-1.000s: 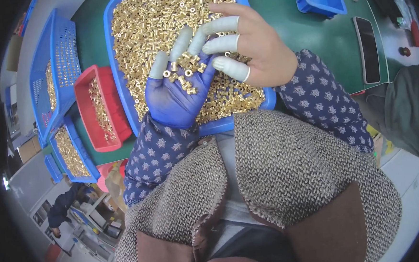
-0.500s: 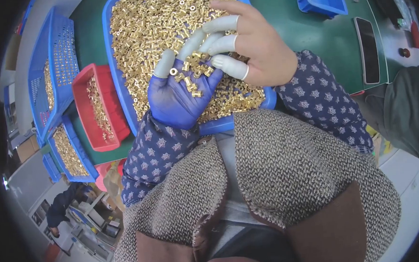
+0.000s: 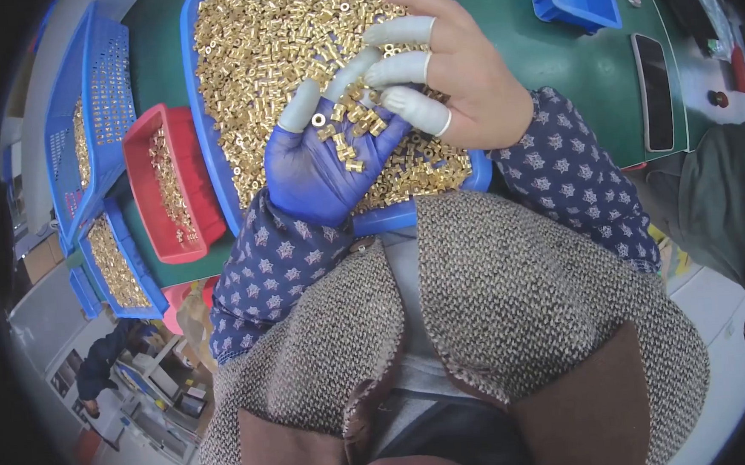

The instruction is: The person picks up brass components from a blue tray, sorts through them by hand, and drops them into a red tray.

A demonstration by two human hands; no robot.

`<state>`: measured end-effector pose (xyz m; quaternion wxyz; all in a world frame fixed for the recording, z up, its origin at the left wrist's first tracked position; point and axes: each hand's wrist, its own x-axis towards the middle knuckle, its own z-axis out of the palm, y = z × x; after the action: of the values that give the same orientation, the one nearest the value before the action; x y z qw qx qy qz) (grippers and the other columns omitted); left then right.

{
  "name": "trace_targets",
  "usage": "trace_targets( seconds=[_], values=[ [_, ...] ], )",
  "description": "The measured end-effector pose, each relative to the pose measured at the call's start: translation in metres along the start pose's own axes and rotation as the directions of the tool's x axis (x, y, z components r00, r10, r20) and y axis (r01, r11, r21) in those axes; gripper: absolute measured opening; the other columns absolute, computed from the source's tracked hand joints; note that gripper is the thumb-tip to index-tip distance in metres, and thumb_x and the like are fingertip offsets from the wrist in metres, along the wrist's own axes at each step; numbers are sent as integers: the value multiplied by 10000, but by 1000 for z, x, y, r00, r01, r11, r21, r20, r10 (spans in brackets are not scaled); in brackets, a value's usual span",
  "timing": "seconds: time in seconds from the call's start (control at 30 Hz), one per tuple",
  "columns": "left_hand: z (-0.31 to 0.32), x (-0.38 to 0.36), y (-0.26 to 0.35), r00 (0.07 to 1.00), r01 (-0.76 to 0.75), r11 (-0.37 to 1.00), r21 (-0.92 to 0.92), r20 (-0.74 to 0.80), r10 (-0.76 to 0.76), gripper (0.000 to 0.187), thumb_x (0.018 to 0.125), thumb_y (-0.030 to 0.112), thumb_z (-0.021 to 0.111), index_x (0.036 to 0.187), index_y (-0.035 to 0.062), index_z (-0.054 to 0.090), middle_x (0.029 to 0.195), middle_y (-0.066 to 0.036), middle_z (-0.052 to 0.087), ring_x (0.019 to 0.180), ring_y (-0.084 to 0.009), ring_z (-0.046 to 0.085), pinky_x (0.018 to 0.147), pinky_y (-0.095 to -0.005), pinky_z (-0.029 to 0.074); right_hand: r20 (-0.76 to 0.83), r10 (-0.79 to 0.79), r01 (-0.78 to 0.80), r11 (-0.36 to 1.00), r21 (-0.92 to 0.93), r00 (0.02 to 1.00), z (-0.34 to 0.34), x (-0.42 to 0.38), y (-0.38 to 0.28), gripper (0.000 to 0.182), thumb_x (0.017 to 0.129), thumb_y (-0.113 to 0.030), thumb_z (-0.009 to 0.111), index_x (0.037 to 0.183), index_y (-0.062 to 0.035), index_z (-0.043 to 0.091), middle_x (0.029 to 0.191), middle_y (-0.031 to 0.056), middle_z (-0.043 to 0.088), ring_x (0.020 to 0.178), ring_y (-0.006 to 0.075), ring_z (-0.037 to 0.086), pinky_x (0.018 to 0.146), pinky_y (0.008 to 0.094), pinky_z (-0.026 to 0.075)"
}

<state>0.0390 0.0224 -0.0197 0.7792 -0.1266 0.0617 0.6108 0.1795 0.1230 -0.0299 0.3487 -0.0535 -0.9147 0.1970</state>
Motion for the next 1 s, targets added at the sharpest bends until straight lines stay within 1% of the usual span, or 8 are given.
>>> trace_targets(
  seconds=[0.07,0.17,0.27,0.47,0.57,0.77,0.87,1.0],
  values=[
    [-9,-1,3,990,50,989,-136,134,-32,502,874,232,391,1245,-59,216,1147,-159,379,1124,-261,348,997,-424,265,-7,6,-6,1000,1,1000,-1,0,1,231,870,-212,385,982,-104,556,1130,121,482,1145,368,349,913,480,312],
    [7,-3,1,998,4,1000,-22,-56,-6,313,865,223,405,1056,-22,363,945,-134,410,991,-222,401,963,-405,306,-41,21,-22,999,-24,999,0,-2,1,224,872,-193,393,1009,-107,549,1140,115,480,1142,372,353,903,465,328],
    [5,-1,1,1000,-5,1000,30,-8,5,220,872,243,398,920,29,424,1067,-132,424,1085,-233,394,988,-400,283,-35,-12,14,999,42,999,-5,-1,0,218,856,-186,397,981,-101,555,1114,140,487,1132,405,352,920,488,301],
    [-4,-1,2,998,52,991,-125,-17,-55,177,873,249,404,906,76,411,1182,-109,334,1116,-184,334,964,-386,297,20,-78,76,994,83,997,-3,1,-1,201,849,-222,435,926,-102,578,1111,158,483,1153,417,314,899,506,324],
    [0,0,3,999,26,1000,-10,46,-26,177,880,234,375,869,60,399,968,-141,421,987,-211,423,938,-380,325,-63,-50,51,999,15,997,-1,-2,2,171,840,-179,457,949,-107,567,1110,111,489,1121,421,356,906,500,332],
    [0,-4,6,998,17,993,-117,-54,-24,399,868,239,415,1172,-18,385,1049,-220,466,968,-314,464,937,-457,336,-103,44,-48,998,-34,994,-1,-3,1,128,837,-152,466,906,-129,572,1072,94,524,1126,393,365,907,492,317],
    [12,-4,2,993,-22,998,54,-116,29,202,877,218,380,931,26,409,895,-143,418,1007,-265,427,976,-420,292,-107,7,-11,999,-42,994,-3,-2,1,195,832,-141,451,989,-121,565,1106,102,494,1123,386,367,914,487,317],
    [-3,-4,9,987,154,958,-242,72,-141,375,869,226,409,1155,-16,379,1074,-165,453,974,-265,452,930,-434,349,-79,12,-15,999,-32,997,-1,-4,1,219,839,-197,447,1009,-120,562,1155,107,466,1158,388,324,921,492,295]
  ],
)
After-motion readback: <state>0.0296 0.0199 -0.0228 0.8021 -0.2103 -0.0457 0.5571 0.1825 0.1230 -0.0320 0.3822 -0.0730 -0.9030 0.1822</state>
